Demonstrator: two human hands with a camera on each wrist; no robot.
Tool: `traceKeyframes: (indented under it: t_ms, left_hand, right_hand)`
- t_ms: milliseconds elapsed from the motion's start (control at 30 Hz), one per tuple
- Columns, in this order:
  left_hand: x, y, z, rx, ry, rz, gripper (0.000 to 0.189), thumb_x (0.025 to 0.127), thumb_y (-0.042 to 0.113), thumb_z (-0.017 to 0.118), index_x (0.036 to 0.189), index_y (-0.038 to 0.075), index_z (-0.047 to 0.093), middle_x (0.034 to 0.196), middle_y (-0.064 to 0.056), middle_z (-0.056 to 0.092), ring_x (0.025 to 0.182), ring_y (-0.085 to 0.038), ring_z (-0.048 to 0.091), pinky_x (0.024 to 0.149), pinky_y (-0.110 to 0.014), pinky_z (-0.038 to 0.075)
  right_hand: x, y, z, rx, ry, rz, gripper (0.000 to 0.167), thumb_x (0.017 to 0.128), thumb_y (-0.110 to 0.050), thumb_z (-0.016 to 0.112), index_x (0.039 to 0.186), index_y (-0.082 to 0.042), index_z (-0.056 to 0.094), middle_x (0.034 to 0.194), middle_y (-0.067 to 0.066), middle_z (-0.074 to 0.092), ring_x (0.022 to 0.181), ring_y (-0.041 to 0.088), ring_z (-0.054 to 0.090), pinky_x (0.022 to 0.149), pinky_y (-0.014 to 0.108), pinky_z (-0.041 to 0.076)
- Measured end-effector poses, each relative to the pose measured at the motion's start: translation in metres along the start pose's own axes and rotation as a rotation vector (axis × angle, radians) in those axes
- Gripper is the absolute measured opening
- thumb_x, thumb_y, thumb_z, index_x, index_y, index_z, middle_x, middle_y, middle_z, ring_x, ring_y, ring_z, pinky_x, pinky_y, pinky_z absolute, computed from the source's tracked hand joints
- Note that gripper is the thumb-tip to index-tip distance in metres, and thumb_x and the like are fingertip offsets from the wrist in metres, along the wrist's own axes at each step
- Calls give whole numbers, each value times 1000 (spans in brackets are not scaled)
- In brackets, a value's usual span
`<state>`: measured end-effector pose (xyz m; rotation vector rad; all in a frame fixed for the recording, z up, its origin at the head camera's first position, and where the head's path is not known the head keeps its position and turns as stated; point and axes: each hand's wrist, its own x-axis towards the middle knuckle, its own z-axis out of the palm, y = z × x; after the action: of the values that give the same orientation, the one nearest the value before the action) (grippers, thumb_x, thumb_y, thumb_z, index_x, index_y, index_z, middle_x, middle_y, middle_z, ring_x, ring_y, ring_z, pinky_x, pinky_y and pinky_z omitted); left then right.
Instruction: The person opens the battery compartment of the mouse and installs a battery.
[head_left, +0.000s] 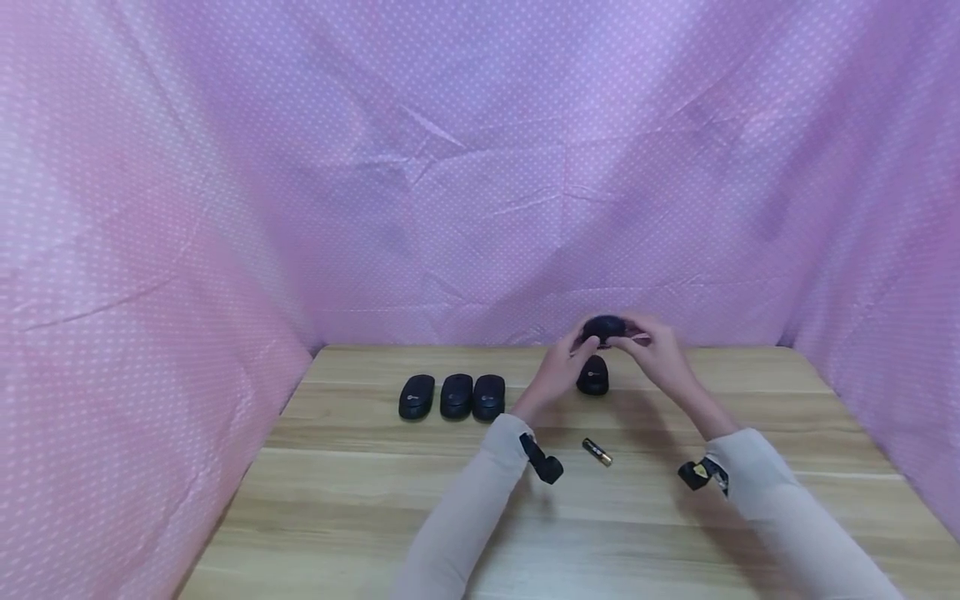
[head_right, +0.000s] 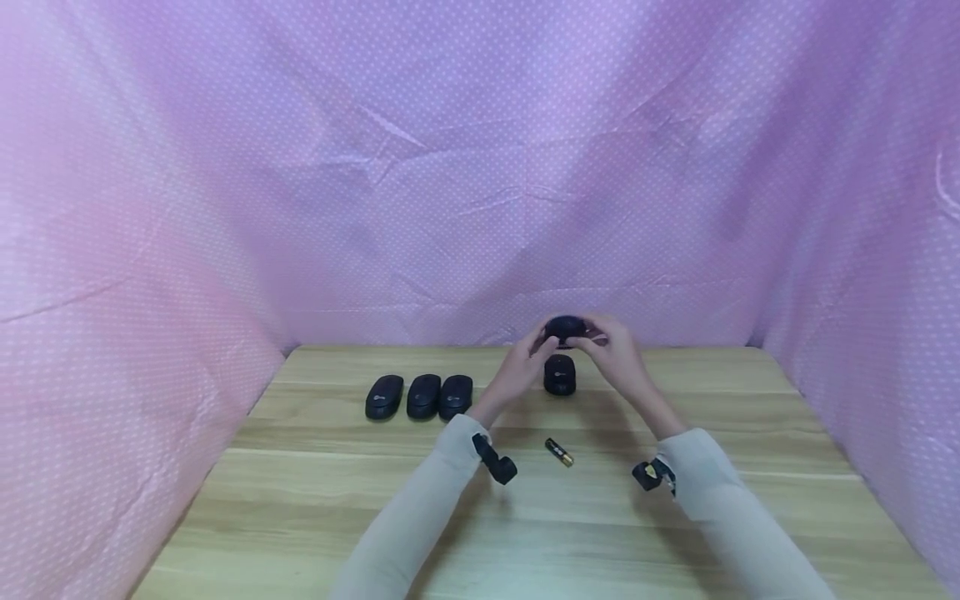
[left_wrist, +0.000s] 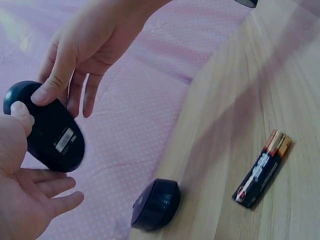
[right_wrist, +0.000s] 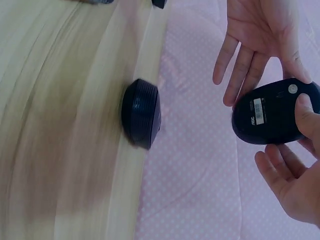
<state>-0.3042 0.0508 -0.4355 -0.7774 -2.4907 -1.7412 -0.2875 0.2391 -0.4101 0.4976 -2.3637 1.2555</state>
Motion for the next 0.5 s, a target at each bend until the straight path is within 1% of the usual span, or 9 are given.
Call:
traceKeyframes:
  t_ms: [67,133,233,267,300,367,433,500]
  left_hand:
    - [-3,-1,-4,-11,6,-22,51,109,42,43,158,24,39,151,-9,56,137,-21,55,115,-33,44]
    - [-6,0,-8,-23,14,-45,52,109,42,43,158,22,40,149,-10,57,136,-21,56,114,-32,45]
    - [-10,0,-14,-66,19,-58,52,109,39,46,156,17,42,144,-14,61,130,-25,62,106,-33,52]
    - [-11,1,-15,-88,19,-64,51,109,38,47,155,16,44,142,-15,63,127,-26,63,103,-33,55]
    - [-13,1,-17,-108,21,-70,51,109,37,48,154,14,45,139,-16,64,125,-26,65,99,-32,57]
    - [-15,0,-19,-144,20,-83,52,108,37,50,153,11,46,135,-18,66,119,-28,68,91,-33,61]
    - [-18,-2,-22,-162,19,-98,52,108,38,50,153,11,46,133,-19,67,117,-28,69,89,-33,61]
    - [-21,-4,-25,-178,12,-109,53,108,39,50,154,13,44,134,-18,67,118,-27,68,89,-34,61]
  right_hand:
    - [-1,-3,4,-14,-13,7,29,93,-7,73,119,6,70,102,24,70,90,-1,61,79,0,47]
    - [-2,-5,9,-21,-27,16,27,96,-9,71,117,7,70,100,22,69,93,10,66,79,1,46]
    - [-2,-9,15,-15,-40,29,28,98,-10,69,120,7,69,100,22,70,95,30,69,79,4,48]
    - [-2,-11,16,-8,-41,31,29,98,-10,68,122,7,68,100,22,70,95,30,69,79,5,49]
    - [-2,-12,18,-2,-40,32,31,98,-10,68,124,7,67,99,22,71,93,26,69,79,6,49]
    - [-2,-14,22,14,-38,30,35,98,-11,68,129,5,65,98,22,73,89,15,68,77,8,51]
    - [-2,-17,25,40,-36,24,38,99,-11,68,133,3,62,97,22,73,85,5,65,75,11,52]
    - [-3,-19,28,65,-44,16,41,99,-11,67,138,1,59,99,23,73,84,0,63,73,13,53]
